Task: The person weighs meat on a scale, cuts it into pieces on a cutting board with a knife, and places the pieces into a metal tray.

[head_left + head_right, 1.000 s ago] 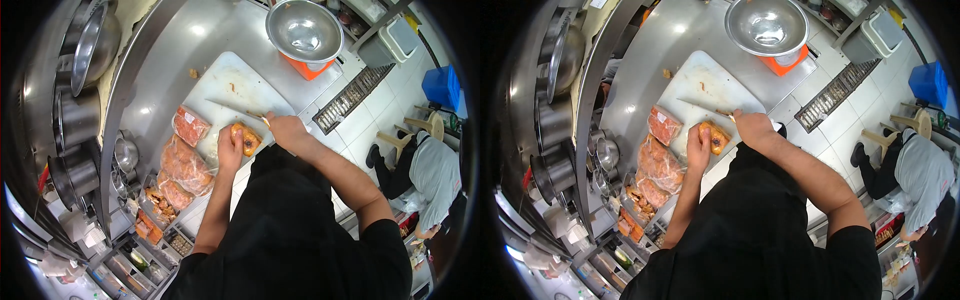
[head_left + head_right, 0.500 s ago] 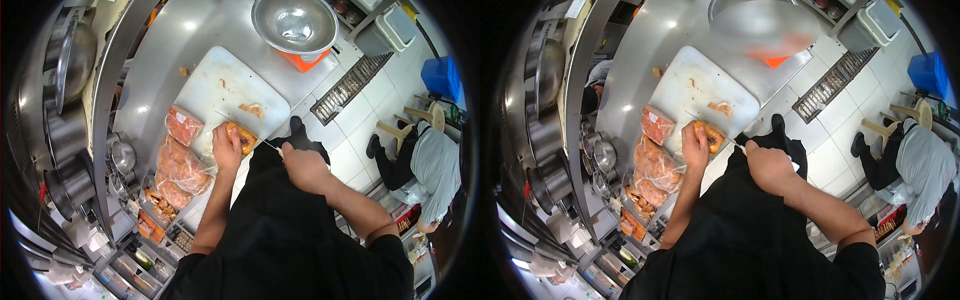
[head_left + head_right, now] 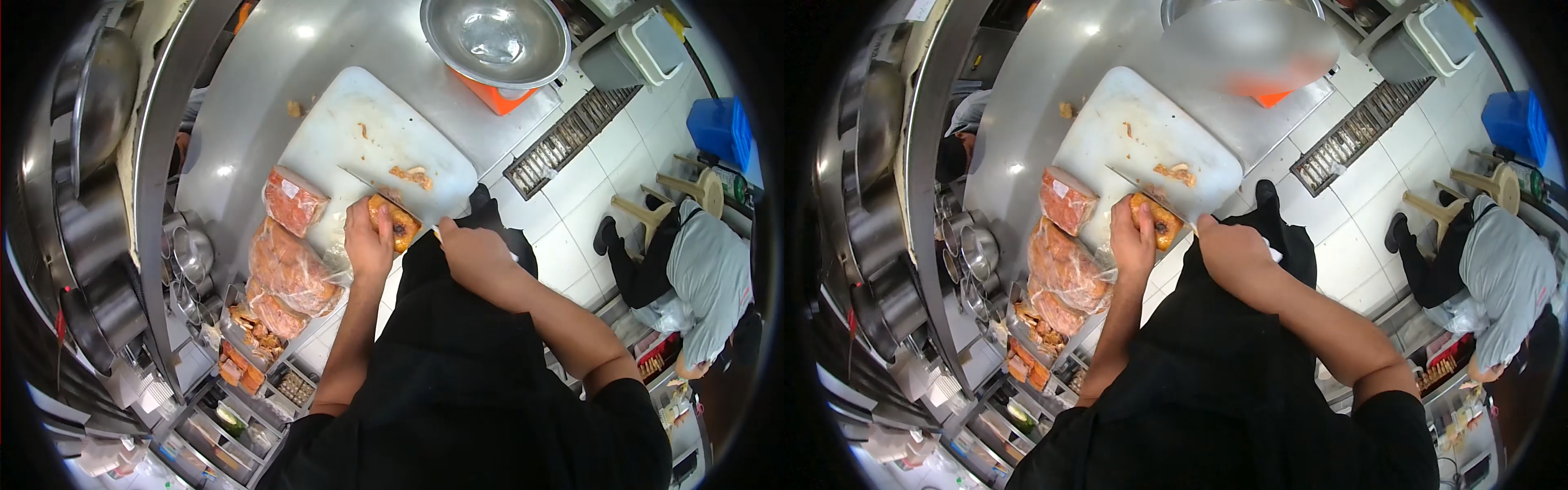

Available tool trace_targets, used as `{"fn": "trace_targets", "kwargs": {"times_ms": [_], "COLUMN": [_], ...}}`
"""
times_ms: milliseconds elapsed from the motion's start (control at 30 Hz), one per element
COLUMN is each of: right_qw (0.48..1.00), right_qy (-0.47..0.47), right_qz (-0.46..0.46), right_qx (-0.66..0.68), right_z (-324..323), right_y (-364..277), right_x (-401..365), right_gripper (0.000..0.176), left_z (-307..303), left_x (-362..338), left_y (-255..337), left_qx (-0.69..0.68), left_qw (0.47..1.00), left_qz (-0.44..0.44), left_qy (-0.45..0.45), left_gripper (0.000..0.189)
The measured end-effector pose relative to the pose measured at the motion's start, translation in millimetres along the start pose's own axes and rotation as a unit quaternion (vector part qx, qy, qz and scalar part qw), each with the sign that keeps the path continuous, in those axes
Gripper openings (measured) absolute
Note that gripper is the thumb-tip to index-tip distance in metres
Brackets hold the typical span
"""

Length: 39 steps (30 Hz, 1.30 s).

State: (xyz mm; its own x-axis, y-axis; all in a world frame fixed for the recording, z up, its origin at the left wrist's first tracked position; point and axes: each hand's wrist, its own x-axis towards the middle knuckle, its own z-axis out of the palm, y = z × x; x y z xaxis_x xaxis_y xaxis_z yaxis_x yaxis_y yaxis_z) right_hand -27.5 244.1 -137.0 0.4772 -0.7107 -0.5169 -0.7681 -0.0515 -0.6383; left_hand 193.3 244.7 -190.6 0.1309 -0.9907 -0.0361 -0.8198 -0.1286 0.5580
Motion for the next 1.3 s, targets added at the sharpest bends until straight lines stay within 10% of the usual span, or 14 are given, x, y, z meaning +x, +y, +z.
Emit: {"fn": "trace_targets", "kwargs": {"times_ms": [467,700,800,933,1067,1167,1300], "right_qw": [0.998,0.998,0.998,0.997,0.996,0.996,0.994], "right_qy": [0.033,0.031,0.037,0.054,0.065,0.053,0.042], "right_qz": [-0.038,0.025,0.025,0.012,0.008,0.033,0.041], "right_qx": [-0.042,-0.051,-0.046,-0.048,-0.058,-0.066,-0.093], "right_z": [4.6,-18.0,-18.2,-10.6,-7.8,-15.2,-15.6], "right_y": [21.7,43.3,40.9,40.0,38.1,27.0,22.0], "right_x": [56.8,47.6,46.9,47.8,47.0,40.2,43.6], "right_gripper": [0.023,0.028,0.027,0.028,0.027,0.027,0.03], "left_z": [-7.7,-56.9,-71.1,-65.7,-49.1,-59.0,-84.1], "left_x": [-5.4,-15.9,-15.6,0.7,13.9,2.4,-26.4], "left_y": [2.2,18.6,17.0,25.8,19.0,4.9,-4.1], "left_qx": [0.001,-0.056,0.083,0.215,0.241,-0.066,-0.405], "left_qw": [0.999,0.944,0.995,0.941,0.933,0.975,0.879], "left_qz": [-0.03,-0.31,0.033,0.192,0.087,-0.079,-0.2], "left_qy": [-0.011,-0.099,-0.043,-0.175,-0.252,-0.198,-0.155], "left_gripper": [0.041,0.061,0.075,0.083,0.083,0.074,0.058]}}
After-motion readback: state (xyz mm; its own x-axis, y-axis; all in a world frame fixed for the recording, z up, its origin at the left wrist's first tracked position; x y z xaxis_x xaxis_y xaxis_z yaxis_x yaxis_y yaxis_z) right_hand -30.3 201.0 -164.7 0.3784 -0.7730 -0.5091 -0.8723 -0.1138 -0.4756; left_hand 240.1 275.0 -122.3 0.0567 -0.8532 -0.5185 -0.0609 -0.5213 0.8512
